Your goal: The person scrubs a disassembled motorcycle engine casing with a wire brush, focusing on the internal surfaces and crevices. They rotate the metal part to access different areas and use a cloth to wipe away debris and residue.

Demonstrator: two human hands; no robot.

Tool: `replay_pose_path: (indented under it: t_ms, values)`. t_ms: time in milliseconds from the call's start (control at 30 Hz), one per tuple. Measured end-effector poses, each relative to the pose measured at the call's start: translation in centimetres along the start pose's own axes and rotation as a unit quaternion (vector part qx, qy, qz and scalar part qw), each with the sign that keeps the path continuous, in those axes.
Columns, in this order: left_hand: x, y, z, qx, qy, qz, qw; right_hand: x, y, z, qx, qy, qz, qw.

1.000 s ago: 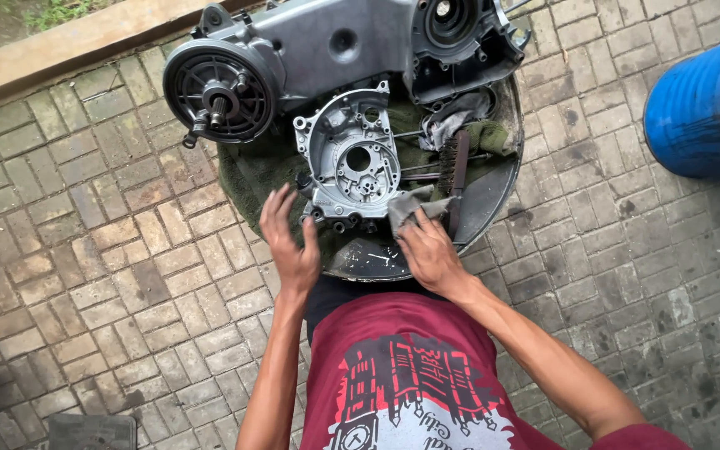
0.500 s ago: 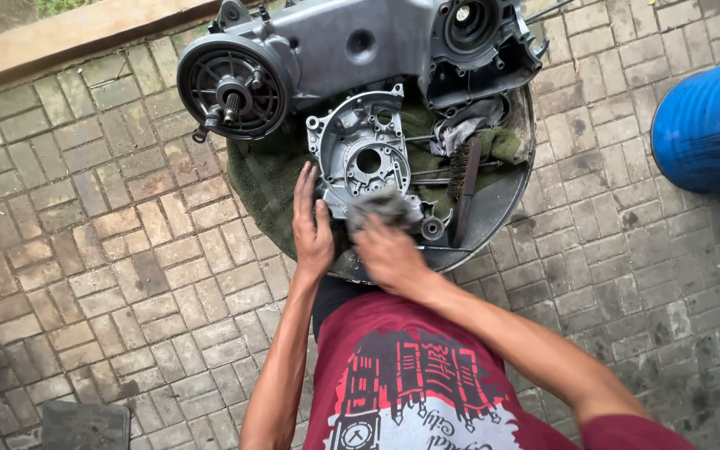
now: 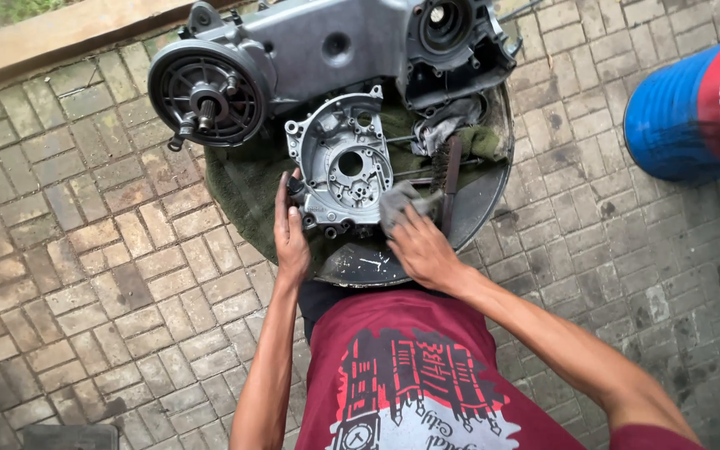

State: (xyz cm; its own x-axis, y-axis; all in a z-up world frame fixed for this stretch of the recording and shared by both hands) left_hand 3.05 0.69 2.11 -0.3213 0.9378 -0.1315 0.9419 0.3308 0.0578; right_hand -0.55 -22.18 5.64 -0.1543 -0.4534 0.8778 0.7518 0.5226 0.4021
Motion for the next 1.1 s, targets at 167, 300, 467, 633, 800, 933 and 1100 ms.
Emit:
replay_pose_path:
  t_ms: [167, 300, 467, 633, 800, 933, 1100]
  values:
    - [0.0, -0.2, -0.3, -0.017, 0.027, -0.002, 0.999, -2.4, 6.3, 4.2, -0.001, 0.064, -0.025, 0.998]
    - [0.2, -0.5, -0.2, -0.026, 0.040, -0.023, 0.999, -0.9, 3.6, 3.5, -0.001, 0.027, -0.031, 0.999]
    - [0.3, -0.4, -0.1, -0.030, 0.026, -0.019, 0.999, -0.3, -3.1, 0.8, -0.107, 0.105, 0.040, 0.988]
    - [0.2, -0.1, 0.6, -0.027, 0.003, -0.006, 1.000, 0.9, 3.2, 2.7, -0.115, 0.092, 0.043, 0.988]
    - [0.2, -0.3, 0.6, -0.007, -0.034, -0.021, 0.999, -4.7, 9.0, 6.6, -0.086, 0.087, 0.093, 0.988]
    - [0.3, -0.4, 1.0, 0.025, -0.129, -0.031, 0.991, -4.8, 8.9, 8.4, -0.027, 0.007, -0.018, 0.999]
    - [0.3, -0.6, 1.1, 0.026, -0.094, -0.030, 0.995, -0.7, 4.6, 6.5, -0.053, 0.011, 0.103, 0.993]
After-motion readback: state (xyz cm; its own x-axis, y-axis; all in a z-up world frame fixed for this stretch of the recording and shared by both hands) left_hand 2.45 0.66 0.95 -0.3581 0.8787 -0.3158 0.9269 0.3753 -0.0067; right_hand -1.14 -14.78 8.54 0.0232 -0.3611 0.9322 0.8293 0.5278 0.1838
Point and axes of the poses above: each hand's wrist, its own y-axis towards the middle knuckle, its own x-axis out of the back of the hand, z = x × y, the point moved 6 cm from there along y, towards the middle knuckle, and after that the axes turned 12 degrees about -z, right-handed, at the moved point
